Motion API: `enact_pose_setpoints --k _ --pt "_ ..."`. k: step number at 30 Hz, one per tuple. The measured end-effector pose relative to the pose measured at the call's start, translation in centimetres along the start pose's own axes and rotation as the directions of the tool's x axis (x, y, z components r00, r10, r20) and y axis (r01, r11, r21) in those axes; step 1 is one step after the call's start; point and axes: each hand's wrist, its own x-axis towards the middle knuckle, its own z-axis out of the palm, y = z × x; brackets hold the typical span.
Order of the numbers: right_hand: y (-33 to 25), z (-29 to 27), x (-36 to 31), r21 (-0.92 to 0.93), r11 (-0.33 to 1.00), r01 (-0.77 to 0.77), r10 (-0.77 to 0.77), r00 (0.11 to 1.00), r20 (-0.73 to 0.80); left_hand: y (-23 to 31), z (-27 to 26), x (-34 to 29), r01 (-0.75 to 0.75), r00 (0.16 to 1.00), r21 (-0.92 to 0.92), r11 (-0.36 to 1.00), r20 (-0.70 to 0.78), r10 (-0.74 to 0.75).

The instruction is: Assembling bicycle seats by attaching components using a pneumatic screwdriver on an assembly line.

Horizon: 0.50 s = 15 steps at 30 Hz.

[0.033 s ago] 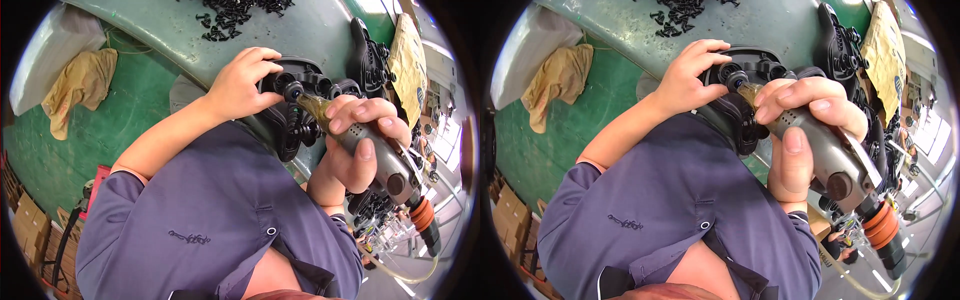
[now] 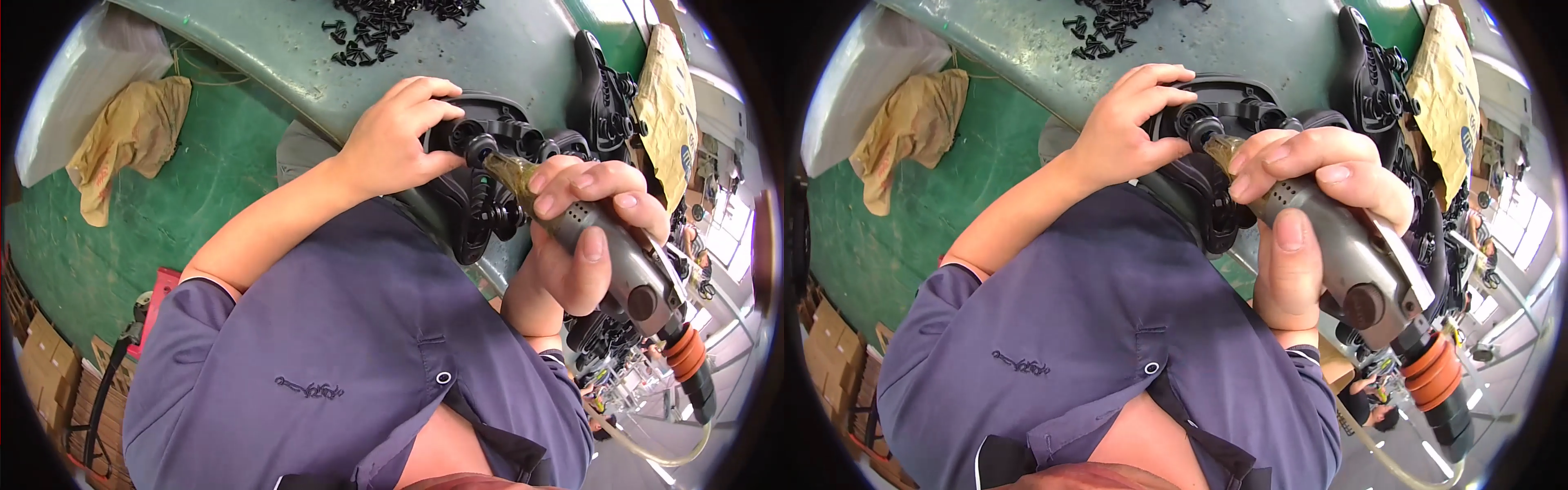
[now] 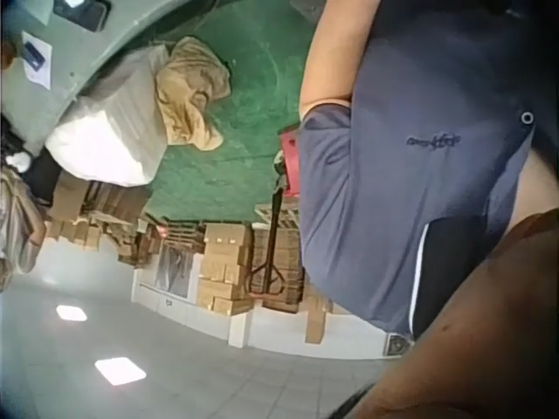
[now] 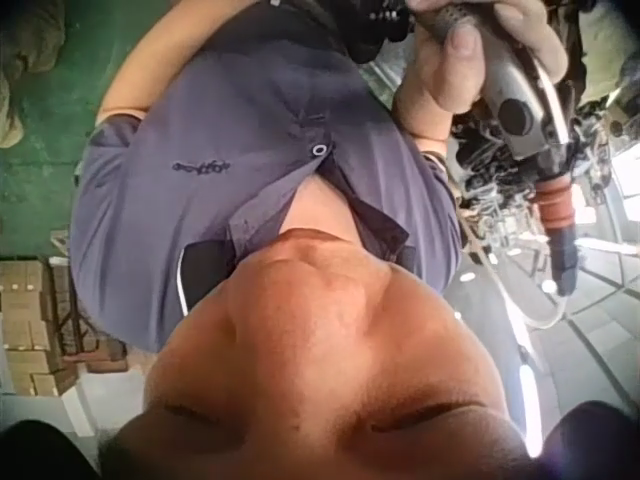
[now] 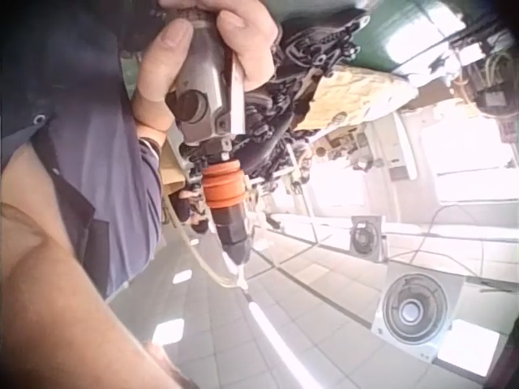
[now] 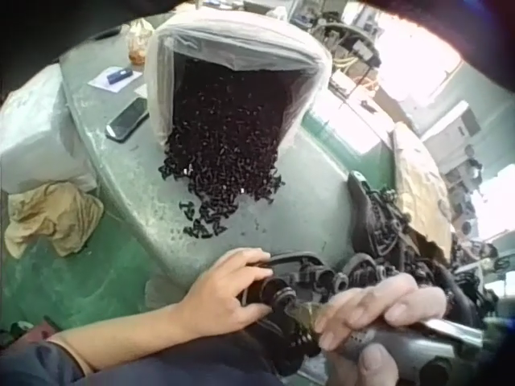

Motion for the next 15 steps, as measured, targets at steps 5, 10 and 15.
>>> enact_pose_setpoints --k 5,10,15 --pt "1.5 0.7 0.4 0.011 0.999 -0.045 0.045 0.999 0.009 -0.7 0.0 -0.4 -0.005 1.0 -0.05 0.999 -0.023 0.004" --pt "1.8 0.7 0.2 -0.049 0.999 -0.02 0.023 0.999 0.048 -0.7 0.1 -0.6 -0.008 0.999 -0.093 0.996 -0.043 0.004" --pt "2.1 0.7 -0.4 -0.064 0.998 0.01 -0.005 0.997 0.075 -0.6 0.2 -0.4 -0.012 0.996 -0.111 0.994 -0.089 0.002"
